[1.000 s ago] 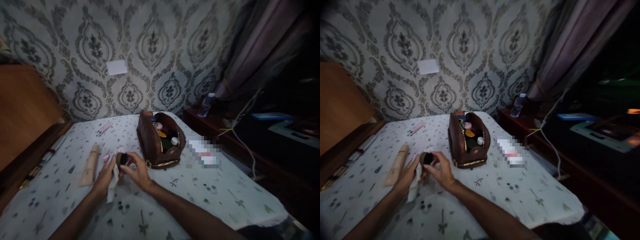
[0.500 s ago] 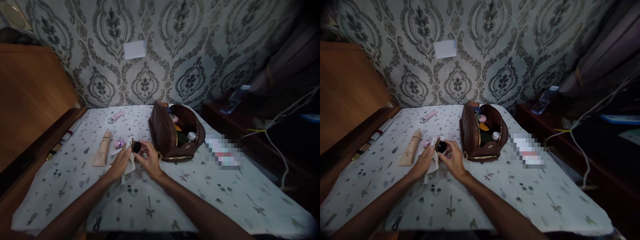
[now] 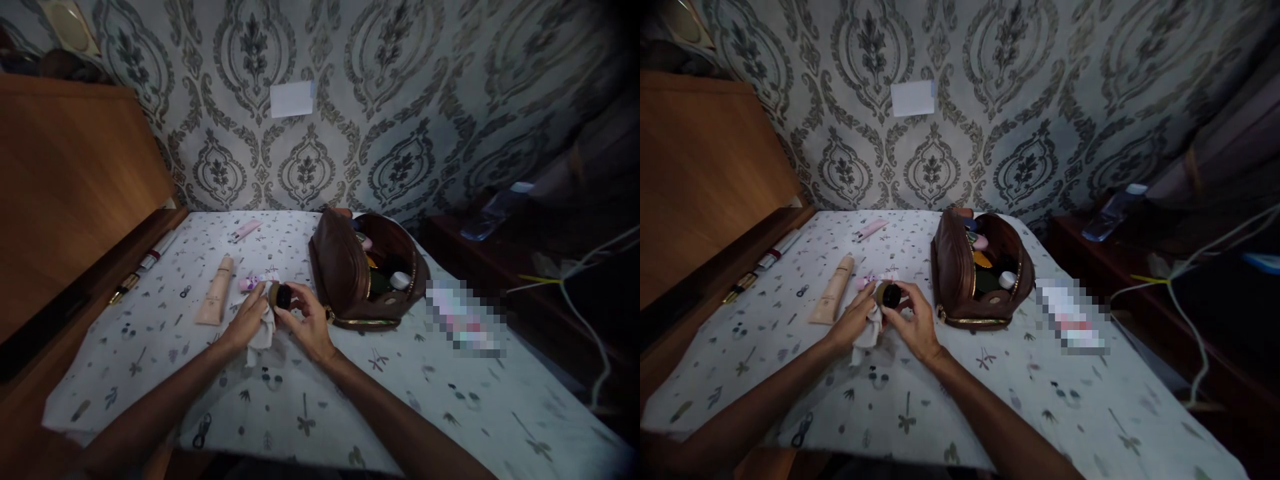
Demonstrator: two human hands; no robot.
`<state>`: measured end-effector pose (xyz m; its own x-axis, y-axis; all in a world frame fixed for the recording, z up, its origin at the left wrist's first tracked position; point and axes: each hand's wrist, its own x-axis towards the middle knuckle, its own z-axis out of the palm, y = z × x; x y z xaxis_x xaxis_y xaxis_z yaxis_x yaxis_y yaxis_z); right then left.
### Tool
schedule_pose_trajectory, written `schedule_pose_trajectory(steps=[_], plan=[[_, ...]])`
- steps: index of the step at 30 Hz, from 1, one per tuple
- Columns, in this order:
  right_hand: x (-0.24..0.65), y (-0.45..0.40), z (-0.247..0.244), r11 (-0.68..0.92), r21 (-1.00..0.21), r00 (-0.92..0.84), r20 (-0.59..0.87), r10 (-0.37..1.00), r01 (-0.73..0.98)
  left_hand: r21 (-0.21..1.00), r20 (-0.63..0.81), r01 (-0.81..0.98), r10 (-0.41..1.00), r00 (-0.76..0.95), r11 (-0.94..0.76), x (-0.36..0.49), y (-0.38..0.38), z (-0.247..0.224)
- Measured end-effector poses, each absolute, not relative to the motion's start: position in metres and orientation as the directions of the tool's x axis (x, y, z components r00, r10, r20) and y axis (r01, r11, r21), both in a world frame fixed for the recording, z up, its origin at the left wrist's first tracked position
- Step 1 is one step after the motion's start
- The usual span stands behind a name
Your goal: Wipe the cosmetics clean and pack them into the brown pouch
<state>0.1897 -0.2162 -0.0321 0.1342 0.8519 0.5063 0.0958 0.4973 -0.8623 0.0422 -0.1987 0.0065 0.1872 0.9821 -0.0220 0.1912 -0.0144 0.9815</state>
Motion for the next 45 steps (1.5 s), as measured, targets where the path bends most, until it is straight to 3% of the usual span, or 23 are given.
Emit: schedule_pose_trajectory(steps=[4,7,11,14,17,22,29,32,39,45], plan=[[0.190,-0.216,-0.036,0.475,-0.875,0.128,0.484,0.866,0.098,0.976,-0.003,0.210,0.954,0.301,-0.063,0.042,-0.198,0.007],[0.190,-0.214,-0.038,0.457,-0.886,0.139,0.463,0.875,0.078,0.927,0.179,0.264,0.932,0.315,-0.267,0.040,-0.195,0.008],[0.189,-0.213,-0.037,0.414,-0.910,0.165,0.407,0.898,-0.008,0.725,0.441,0.408,0.829,0.343,-0.555,0.036,-0.192,0.004],[0.190,-0.213,-0.032,0.356,-0.929,0.195,0.332,0.923,-0.100,0.569,0.499,0.476,0.742,0.448,-0.670,0.033,-0.193,0.000],[0.192,-0.212,-0.028,0.296,-0.944,0.198,0.266,0.944,-0.146,0.461,0.499,0.520,0.695,0.518,-0.719,0.032,-0.194,-0.006],[0.194,-0.209,-0.032,0.272,-0.953,0.194,0.243,0.950,-0.137,0.446,0.574,0.495,0.663,0.480,-0.745,0.031,-0.193,-0.006],[0.193,-0.207,-0.046,0.357,-0.929,0.086,0.366,0.927,0.099,0.284,0.612,0.565,0.600,0.514,-0.774,0.030,-0.197,0.004],[0.192,-0.208,-0.044,0.352,-0.923,0.041,0.362,0.931,0.154,0.315,0.602,0.583,0.633,0.487,-0.749,0.029,-0.194,0.005],[0.190,-0.212,-0.038,0.429,-0.863,-0.026,0.438,0.899,0.268,0.594,0.472,0.485,0.766,0.437,-0.642,0.030,-0.188,0.008],[0.190,-0.212,-0.036,0.472,-0.810,-0.020,0.497,0.868,0.349,0.649,0.439,0.418,0.762,0.477,-0.636,0.033,-0.192,0.008]])
